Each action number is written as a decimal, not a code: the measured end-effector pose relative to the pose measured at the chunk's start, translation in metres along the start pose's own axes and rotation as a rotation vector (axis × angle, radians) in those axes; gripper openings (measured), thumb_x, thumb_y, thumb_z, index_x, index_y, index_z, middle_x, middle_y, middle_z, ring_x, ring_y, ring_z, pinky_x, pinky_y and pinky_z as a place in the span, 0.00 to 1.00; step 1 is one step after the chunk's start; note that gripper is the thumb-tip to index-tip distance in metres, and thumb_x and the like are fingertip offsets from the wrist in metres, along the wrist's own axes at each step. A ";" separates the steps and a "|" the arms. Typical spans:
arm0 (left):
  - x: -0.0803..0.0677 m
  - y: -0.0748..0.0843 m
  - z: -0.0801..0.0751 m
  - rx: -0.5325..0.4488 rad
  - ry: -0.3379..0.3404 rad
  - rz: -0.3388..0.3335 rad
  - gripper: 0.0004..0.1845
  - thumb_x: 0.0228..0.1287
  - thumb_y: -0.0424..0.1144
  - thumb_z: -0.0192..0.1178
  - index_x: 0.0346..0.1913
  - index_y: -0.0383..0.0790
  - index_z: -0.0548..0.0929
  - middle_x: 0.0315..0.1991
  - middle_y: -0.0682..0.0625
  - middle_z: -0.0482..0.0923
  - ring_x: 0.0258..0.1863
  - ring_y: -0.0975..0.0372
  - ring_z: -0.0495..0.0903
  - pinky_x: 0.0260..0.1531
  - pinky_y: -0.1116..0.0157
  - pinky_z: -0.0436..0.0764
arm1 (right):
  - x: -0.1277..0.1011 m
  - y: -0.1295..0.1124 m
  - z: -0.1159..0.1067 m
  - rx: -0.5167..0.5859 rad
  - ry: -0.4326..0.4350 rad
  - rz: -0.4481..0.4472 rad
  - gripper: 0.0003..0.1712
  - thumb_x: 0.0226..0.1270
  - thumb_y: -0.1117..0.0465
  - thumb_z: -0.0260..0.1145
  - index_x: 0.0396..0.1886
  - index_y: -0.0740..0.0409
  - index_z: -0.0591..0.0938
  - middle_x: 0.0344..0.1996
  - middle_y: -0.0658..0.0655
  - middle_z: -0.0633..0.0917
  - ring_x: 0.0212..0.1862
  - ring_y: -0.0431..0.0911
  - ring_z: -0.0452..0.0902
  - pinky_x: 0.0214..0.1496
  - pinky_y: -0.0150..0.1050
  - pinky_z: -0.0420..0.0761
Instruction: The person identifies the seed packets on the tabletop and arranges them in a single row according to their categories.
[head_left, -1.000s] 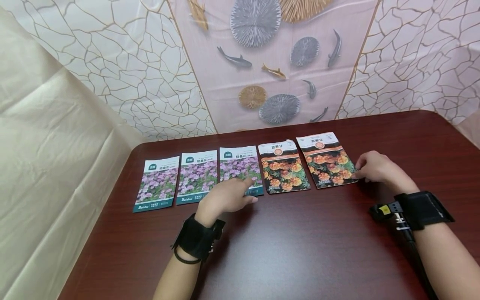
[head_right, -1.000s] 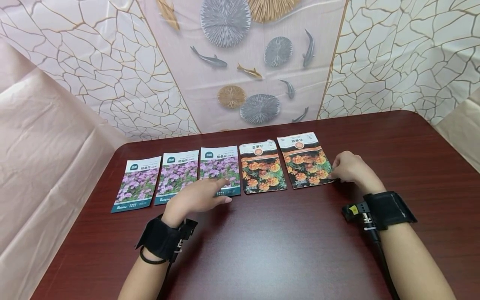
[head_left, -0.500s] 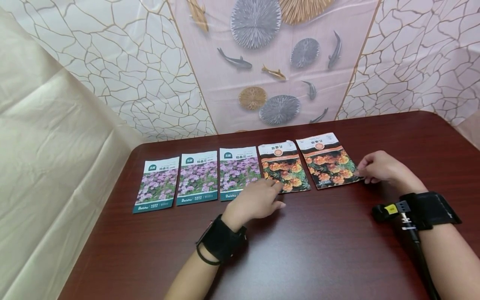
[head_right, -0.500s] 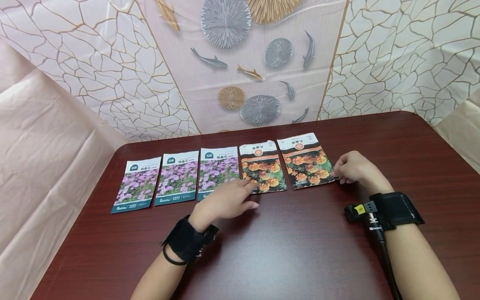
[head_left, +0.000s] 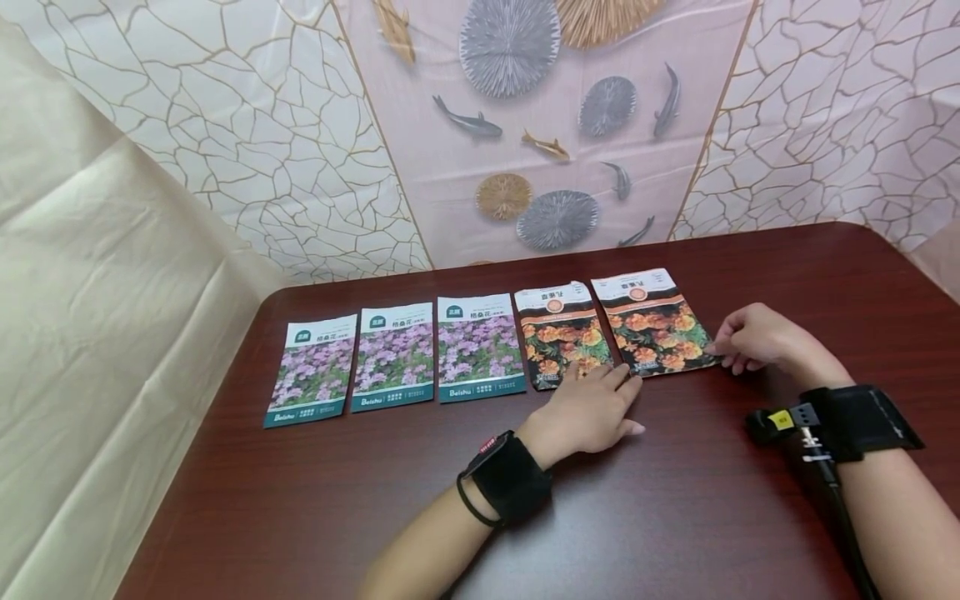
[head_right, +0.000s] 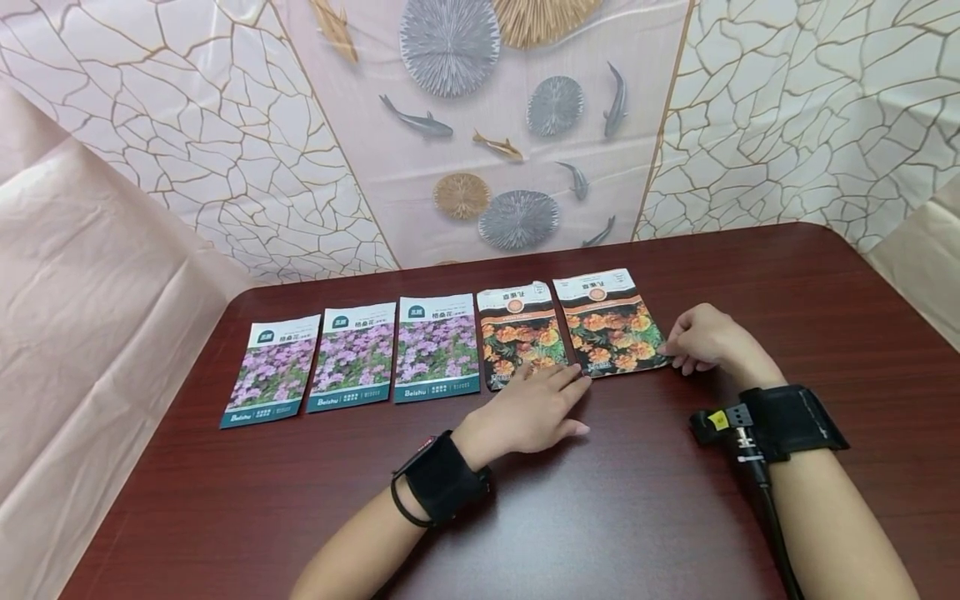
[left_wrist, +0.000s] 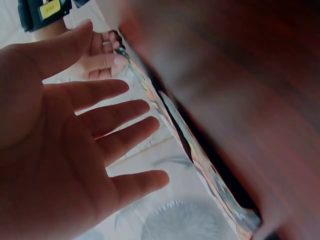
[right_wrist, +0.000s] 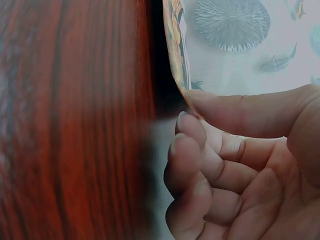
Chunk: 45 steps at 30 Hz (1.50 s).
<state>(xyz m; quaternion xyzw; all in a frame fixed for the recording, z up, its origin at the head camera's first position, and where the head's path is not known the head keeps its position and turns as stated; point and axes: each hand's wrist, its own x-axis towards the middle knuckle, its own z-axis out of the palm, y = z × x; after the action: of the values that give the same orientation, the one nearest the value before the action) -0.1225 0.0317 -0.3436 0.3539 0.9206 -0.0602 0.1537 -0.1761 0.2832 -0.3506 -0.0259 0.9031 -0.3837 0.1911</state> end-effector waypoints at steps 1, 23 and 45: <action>0.001 0.002 0.000 0.002 -0.012 -0.003 0.34 0.65 0.62 0.38 0.71 0.56 0.50 0.71 0.57 0.45 0.69 0.63 0.47 0.66 0.55 0.48 | 0.000 0.000 0.000 -0.006 -0.003 -0.003 0.11 0.62 0.65 0.59 0.22 0.66 0.76 0.16 0.53 0.77 0.20 0.46 0.75 0.19 0.36 0.73; 0.010 0.016 0.003 0.032 -0.105 -0.047 0.33 0.63 0.64 0.39 0.70 0.64 0.48 0.71 0.60 0.42 0.69 0.65 0.42 0.66 0.55 0.44 | -0.001 0.001 -0.002 -0.055 -0.059 -0.003 0.10 0.62 0.67 0.58 0.21 0.64 0.75 0.15 0.53 0.76 0.19 0.46 0.75 0.19 0.35 0.71; 0.006 0.017 0.002 0.007 -0.091 -0.049 0.34 0.63 0.63 0.42 0.70 0.64 0.49 0.72 0.58 0.41 0.70 0.63 0.41 0.66 0.55 0.45 | 0.001 0.000 -0.001 -0.076 -0.077 0.006 0.12 0.64 0.65 0.58 0.21 0.65 0.75 0.16 0.53 0.77 0.20 0.46 0.76 0.21 0.38 0.75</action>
<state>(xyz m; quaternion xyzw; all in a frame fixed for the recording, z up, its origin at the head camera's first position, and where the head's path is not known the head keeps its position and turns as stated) -0.1144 0.0478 -0.3475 0.3287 0.9208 -0.0833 0.1929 -0.1773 0.2840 -0.3499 -0.0454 0.9091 -0.3471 0.2256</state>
